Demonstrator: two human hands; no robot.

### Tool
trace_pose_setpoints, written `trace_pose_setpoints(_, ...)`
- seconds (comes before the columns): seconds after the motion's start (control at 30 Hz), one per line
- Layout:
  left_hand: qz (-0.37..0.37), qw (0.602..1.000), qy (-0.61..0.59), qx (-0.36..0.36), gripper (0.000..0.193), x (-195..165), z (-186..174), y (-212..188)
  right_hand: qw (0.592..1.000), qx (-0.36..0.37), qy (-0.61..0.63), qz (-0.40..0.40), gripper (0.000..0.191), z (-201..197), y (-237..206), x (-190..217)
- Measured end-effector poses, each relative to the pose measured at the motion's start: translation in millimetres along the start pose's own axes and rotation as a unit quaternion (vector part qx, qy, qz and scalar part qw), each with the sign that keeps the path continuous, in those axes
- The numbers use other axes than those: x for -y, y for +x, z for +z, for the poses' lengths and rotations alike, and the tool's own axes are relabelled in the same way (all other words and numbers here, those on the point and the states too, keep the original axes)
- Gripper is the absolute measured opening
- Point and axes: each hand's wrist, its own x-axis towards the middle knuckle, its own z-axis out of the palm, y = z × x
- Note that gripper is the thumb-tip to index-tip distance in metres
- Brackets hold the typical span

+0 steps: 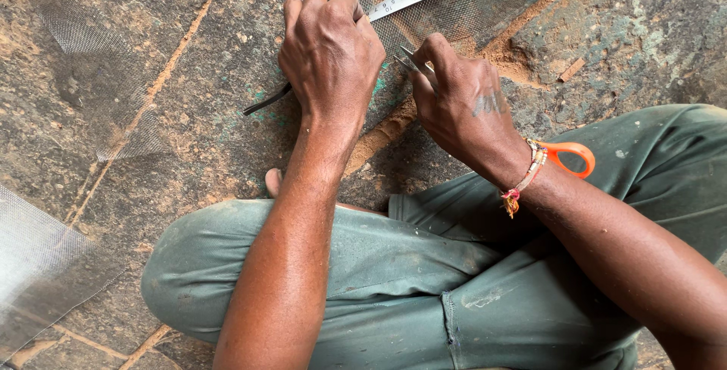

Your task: The person measures and marks a piece of metal mesh using a tape measure and a metal ruler, then cuts the mesh with orange-handled scissors. The person repeats the measuring and marking process on another section of the mesh.

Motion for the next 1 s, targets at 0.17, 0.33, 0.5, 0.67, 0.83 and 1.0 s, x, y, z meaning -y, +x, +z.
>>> trace_pose_setpoints(0.17, 0.002, 1.000, 0.002, -0.008, 0.002, 0.3, 2.2, -0.4, 1.000, 0.004, 0.010, 0.005, 0.013, -0.6, 0.3, -0.9)
trace_pose_setpoints(0.33, 0.005, 1.000, -0.001, -0.013, 0.003, 1.8, 3.3, -0.3, 1.000, -0.011, 0.006, -0.001, 0.013, 0.1, -1.1, -0.9)
trace_pose_setpoints(0.5, -0.002, 1.000, -0.001, -0.005, 0.006, 0.2, 1.4, -0.8, 1.000, -0.020, 0.003, -0.002, 0.013, 0.0, -2.8, 1.0)
trace_pose_setpoints(0.67, -0.004, 1.000, 0.000, -0.004, 0.005, -1.8, -2.1, 1.0, 1.000, -0.011, 0.010, 0.011, 0.013, -0.9, -2.0, 2.4)
trace_pose_setpoints(0.83, -0.005, 1.000, -0.004, -0.001, 0.007, -3.8, -2.6, 2.0, 0.999, -0.023, 0.007, -0.024, 0.013, 0.1, -1.6, -0.2)
trace_pose_setpoints(1.0, -0.001, 1.000, 0.000, -0.008, 0.006, -1.4, -0.9, 0.3, 0.999, -0.020, 0.017, -0.021, 0.014, 3.1, -2.8, -4.6)
